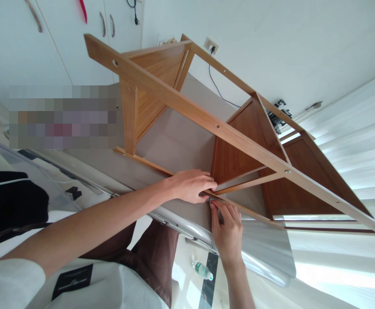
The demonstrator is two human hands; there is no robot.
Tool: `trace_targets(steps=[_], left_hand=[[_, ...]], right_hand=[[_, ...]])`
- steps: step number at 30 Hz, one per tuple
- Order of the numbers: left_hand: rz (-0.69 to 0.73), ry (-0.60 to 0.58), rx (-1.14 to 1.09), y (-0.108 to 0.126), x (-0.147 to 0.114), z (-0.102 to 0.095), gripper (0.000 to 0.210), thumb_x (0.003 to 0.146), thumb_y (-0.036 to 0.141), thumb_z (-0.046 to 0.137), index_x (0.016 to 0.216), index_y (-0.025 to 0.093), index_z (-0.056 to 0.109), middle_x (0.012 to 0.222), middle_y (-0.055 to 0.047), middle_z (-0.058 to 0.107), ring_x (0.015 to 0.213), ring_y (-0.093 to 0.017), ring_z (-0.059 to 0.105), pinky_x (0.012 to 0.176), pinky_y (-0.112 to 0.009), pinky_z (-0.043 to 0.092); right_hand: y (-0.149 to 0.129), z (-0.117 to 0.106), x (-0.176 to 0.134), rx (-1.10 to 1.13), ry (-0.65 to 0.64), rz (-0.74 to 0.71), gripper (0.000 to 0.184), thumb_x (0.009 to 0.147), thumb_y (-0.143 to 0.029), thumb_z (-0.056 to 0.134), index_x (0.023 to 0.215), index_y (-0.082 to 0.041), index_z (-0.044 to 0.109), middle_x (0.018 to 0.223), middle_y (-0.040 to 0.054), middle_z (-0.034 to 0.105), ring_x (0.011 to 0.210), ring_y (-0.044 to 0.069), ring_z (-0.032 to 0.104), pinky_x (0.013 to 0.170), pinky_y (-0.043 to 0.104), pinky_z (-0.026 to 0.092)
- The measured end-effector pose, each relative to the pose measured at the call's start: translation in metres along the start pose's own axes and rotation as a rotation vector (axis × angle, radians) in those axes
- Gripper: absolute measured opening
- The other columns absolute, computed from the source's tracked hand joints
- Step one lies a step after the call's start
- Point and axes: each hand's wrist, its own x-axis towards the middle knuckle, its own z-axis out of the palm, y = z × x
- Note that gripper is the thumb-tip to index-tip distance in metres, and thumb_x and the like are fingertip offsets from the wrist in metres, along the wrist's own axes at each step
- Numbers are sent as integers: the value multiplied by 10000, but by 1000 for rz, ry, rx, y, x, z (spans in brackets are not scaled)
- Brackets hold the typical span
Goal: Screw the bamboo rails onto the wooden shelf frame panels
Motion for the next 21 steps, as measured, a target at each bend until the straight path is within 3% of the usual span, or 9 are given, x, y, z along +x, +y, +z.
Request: trace_targets(steps=[7,21], left_hand=[[-11,-9,11,1,0,0,72,855,223,666,920,212,640,911,-18,696,919,-200,649,795,-315,476],[-17,-1,9,1,-1,-1,85,851,236,675,928,212,645,904,-15,691,908,-195,647,777,-311,479]], right_hand=[[1,5,-3,152,5,74,127,976,-202,601,1078,-237,669,1057,52,691,1018,206,603,923,388,492],[-1,2,-3,170,-6,70,122,986,-189,575,1044,-234,673,1028,48,691,1004,198,603,922,380,492]])
